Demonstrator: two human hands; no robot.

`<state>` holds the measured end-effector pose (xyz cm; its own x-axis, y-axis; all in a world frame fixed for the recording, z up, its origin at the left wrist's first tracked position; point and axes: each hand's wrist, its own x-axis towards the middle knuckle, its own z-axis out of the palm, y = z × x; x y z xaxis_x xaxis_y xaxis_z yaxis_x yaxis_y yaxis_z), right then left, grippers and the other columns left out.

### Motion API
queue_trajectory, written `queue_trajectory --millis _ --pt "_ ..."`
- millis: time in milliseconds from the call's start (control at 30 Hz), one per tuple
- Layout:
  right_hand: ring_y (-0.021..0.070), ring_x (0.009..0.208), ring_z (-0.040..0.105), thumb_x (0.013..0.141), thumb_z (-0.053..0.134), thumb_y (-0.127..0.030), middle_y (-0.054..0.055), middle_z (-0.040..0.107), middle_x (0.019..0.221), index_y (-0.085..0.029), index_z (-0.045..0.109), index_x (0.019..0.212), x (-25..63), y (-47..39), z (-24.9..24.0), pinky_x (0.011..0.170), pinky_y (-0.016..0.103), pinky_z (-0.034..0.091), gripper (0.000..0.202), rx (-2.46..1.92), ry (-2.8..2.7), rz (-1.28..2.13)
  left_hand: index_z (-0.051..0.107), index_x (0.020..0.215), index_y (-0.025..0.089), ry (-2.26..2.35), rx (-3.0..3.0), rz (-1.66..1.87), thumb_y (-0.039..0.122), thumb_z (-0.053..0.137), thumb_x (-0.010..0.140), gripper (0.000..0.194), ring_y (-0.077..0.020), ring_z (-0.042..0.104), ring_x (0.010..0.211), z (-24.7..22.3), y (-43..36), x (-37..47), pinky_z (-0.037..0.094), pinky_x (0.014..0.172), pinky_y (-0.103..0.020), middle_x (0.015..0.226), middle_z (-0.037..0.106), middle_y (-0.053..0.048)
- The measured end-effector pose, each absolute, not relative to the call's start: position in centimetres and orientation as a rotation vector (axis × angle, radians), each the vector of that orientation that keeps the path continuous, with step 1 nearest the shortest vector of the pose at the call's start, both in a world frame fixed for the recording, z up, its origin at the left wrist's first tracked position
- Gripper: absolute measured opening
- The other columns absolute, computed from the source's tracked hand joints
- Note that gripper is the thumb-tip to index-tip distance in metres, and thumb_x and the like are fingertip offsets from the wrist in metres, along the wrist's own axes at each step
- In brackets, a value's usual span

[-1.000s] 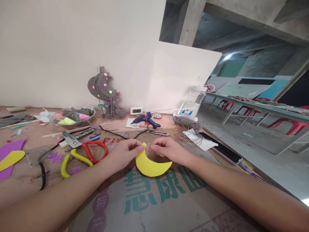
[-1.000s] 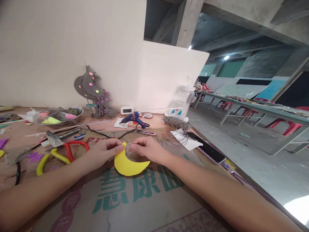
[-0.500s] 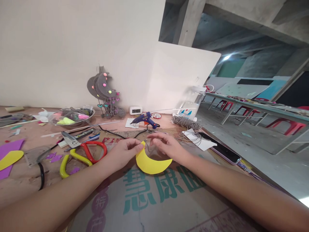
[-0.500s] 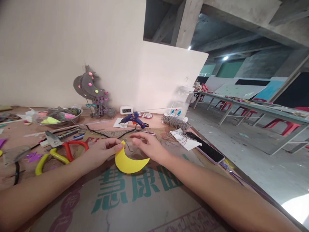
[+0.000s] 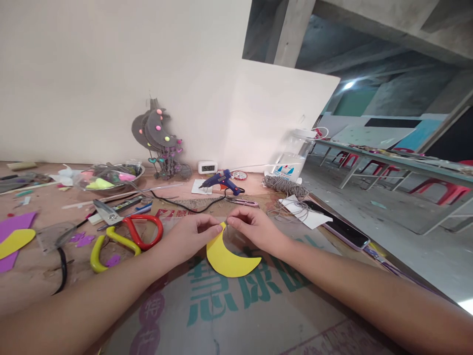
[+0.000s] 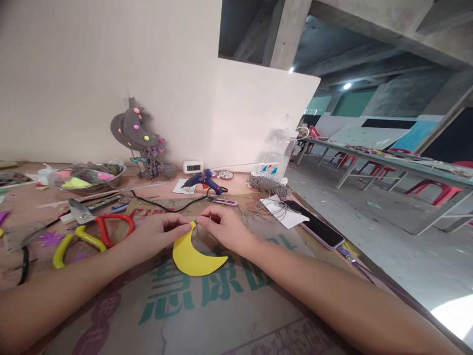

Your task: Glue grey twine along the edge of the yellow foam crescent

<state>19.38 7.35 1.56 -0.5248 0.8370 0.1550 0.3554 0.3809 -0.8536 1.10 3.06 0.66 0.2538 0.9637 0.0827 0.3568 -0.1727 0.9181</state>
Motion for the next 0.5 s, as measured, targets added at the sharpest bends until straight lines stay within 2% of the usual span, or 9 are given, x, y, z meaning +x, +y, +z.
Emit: queue_trajectory --millis 200,400,500 --pt "0.0082 0.052 0.040 0.078 0.054 -0.041 -0.002 0.047 0.060 -0.015 0.056 0.076 19.42 7.48 1.46 0.047 0.021 0.032 0.026 -0.999 -2.054 1.069 0.062 0.075 0.018 1.286 1.614 0.937 0.047 0.050 0.076 0.032 -0.0104 0.047 0.051 0.48 3.23 1.11 0.034 0.046 -0.020 0.061 0.057 0.002" --pt "0.0092 0.058 0.042 0.085 0.045 -0.040 -0.001 0.047 0.061 -0.015 0.055 0.071 19.69 7.76 1.64 0.052 0.020 0.033 0.030 -0.939 -2.087 0.991 0.062 0.079 0.017 1.278 1.542 0.919 0.047 0.053 0.074 0.032 -0.0102 0.048 0.051 0.47 3.32 1.13 0.034 0.046 -0.020 0.064 0.059 0.001" --pt "0.0082 0.053 0.038 0.085 0.044 -0.043 -0.002 0.044 0.058 -0.015 0.056 0.073 19.81 7.90 1.58 0.048 0.020 0.030 0.032 -0.963 -2.084 1.061 0.062 0.082 0.017 1.269 1.482 0.932 0.047 0.055 0.073 0.033 -0.0104 0.050 0.052 0.65 3.29 1.17 0.036 0.047 -0.020 0.068 0.061 0.000"
